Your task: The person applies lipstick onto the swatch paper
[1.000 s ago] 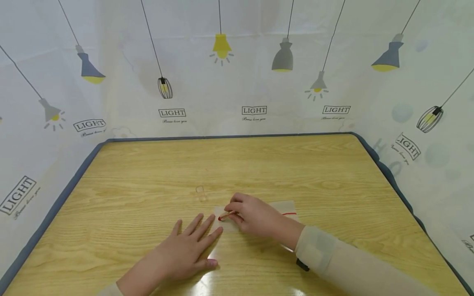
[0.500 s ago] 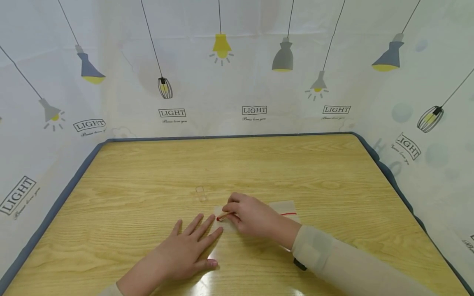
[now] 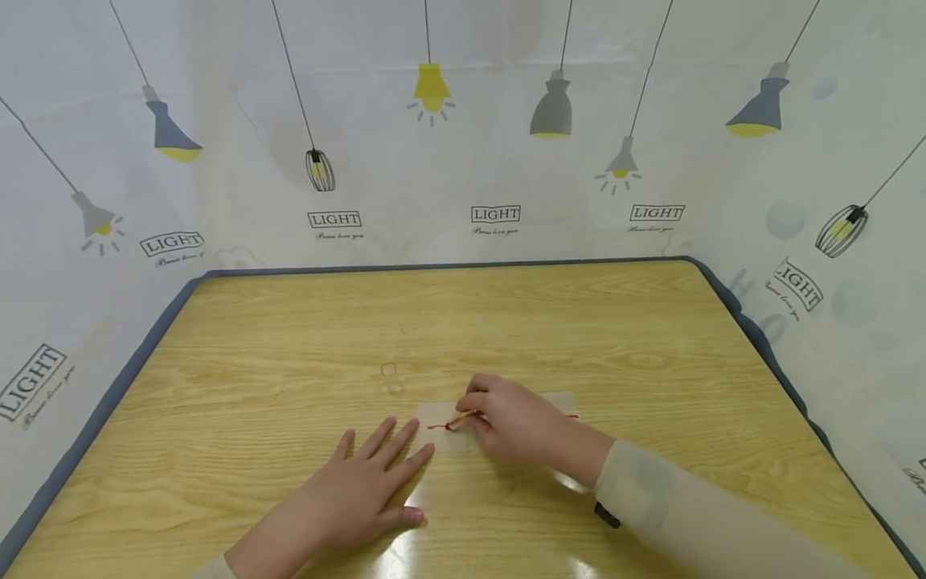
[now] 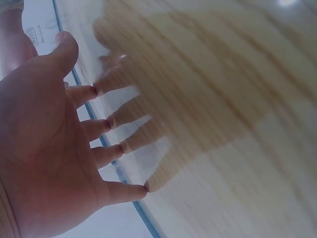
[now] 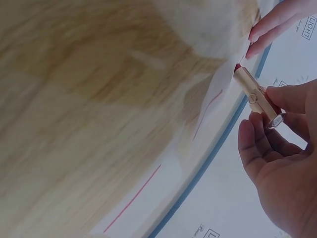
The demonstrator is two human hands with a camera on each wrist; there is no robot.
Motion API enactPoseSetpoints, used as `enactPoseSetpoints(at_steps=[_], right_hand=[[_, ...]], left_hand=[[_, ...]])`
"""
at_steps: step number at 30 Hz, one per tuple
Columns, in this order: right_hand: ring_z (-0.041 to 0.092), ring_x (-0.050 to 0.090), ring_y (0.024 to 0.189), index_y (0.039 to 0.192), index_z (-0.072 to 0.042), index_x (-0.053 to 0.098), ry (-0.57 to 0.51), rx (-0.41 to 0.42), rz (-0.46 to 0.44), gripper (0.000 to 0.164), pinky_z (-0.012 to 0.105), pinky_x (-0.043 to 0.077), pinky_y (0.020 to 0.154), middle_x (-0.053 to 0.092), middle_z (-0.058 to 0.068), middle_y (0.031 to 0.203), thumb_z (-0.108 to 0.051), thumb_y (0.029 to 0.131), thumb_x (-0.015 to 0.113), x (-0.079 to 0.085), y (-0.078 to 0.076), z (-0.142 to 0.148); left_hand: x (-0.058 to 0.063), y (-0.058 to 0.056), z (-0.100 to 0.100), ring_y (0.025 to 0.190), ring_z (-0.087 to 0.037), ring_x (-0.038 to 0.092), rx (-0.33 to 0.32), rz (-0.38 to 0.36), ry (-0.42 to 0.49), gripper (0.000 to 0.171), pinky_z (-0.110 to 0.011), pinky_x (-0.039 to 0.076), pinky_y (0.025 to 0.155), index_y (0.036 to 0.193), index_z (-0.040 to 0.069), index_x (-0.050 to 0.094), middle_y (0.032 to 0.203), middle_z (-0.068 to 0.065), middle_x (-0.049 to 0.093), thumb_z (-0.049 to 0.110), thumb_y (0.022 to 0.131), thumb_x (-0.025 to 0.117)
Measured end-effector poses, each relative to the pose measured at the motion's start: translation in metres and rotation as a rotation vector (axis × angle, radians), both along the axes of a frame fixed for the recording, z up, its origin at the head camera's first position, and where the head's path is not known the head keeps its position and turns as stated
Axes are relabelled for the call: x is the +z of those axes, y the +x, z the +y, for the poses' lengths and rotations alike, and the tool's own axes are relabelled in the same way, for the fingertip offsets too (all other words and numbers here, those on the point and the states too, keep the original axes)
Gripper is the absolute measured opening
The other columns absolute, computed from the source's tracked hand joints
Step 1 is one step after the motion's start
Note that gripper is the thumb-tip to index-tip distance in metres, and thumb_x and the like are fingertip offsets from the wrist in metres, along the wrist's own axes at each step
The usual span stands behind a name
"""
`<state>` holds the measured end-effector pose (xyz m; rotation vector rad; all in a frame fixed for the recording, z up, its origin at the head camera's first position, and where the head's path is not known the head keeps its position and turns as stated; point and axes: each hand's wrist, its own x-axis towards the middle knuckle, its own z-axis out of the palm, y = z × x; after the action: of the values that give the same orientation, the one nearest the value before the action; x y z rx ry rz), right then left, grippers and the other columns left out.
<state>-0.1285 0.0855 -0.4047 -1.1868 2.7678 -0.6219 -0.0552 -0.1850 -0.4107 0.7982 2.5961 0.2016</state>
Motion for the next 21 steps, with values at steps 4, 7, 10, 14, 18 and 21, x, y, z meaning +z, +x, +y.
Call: enactPoseSetpoints(at_steps=[4,7,10,14,18,21], right_hand=[[0.014,0.067,0.090,0.117,-0.007,0.079,-0.002,-0.001,0.011,0.018,0.025,0.059,0.077,0.069,0.005,0.109,-0.010,0.102,0.069,0.000,0.000,0.008],[0.014,0.067,0.089,0.117,-0.006,0.079,-0.001,0.001,0.011,0.018,0.026,0.060,0.077,0.069,0.006,0.109,-0.009,0.102,0.069,0.000,0.000,0.013],[0.015,0.068,0.090,0.117,-0.006,0.079,-0.004,0.003,0.017,0.018,0.026,0.060,0.077,0.069,0.006,0.110,-0.008,0.102,0.069,0.001,0.000,0.016],[0.016,0.069,0.092,0.118,-0.006,0.079,-0.005,0.003,0.030,0.018,0.027,0.061,0.078,0.069,0.006,0.110,-0.010,0.103,0.069,0.000,0.000,0.015],[0.016,0.069,0.093,0.119,-0.007,0.079,-0.007,0.000,0.029,0.019,0.028,0.061,0.079,0.070,0.006,0.111,-0.011,0.103,0.070,0.000,-0.001,0.009],[0.014,0.067,0.090,0.119,-0.006,0.079,-0.011,0.004,0.020,0.019,0.026,0.060,0.077,0.069,0.006,0.110,-0.011,0.103,0.070,0.000,-0.001,0.003]], left_hand=[[0.000,0.000,0.000,0.167,-0.041,0.013,0.005,-0.006,0.008,0.085,-0.083,0.021,0.121,0.170,0.030,0.028,0.181,-0.006,0.011,0.077,0.100,0.042],[0.000,0.000,0.000,0.167,-0.041,0.013,0.008,-0.011,0.009,0.085,-0.083,0.020,0.121,0.170,0.031,0.028,0.181,-0.006,0.010,0.078,0.100,0.042],[-0.001,-0.001,0.000,0.167,-0.041,0.013,0.013,-0.015,0.009,0.085,-0.083,0.020,0.121,0.170,0.031,0.028,0.181,-0.005,0.011,0.078,0.100,0.042],[-0.002,-0.002,0.001,0.167,-0.041,0.012,0.020,-0.017,0.010,0.084,-0.082,0.020,0.122,0.170,0.032,0.029,0.181,-0.004,0.011,0.077,0.101,0.043],[-0.002,-0.002,0.001,0.167,-0.041,0.013,0.020,-0.011,0.009,0.084,-0.082,0.021,0.122,0.169,0.032,0.029,0.181,-0.004,0.012,0.077,0.101,0.043],[-0.002,-0.001,0.001,0.167,-0.041,0.014,0.017,-0.003,0.008,0.083,-0.082,0.022,0.121,0.169,0.031,0.030,0.181,-0.005,0.013,0.077,0.101,0.043]])
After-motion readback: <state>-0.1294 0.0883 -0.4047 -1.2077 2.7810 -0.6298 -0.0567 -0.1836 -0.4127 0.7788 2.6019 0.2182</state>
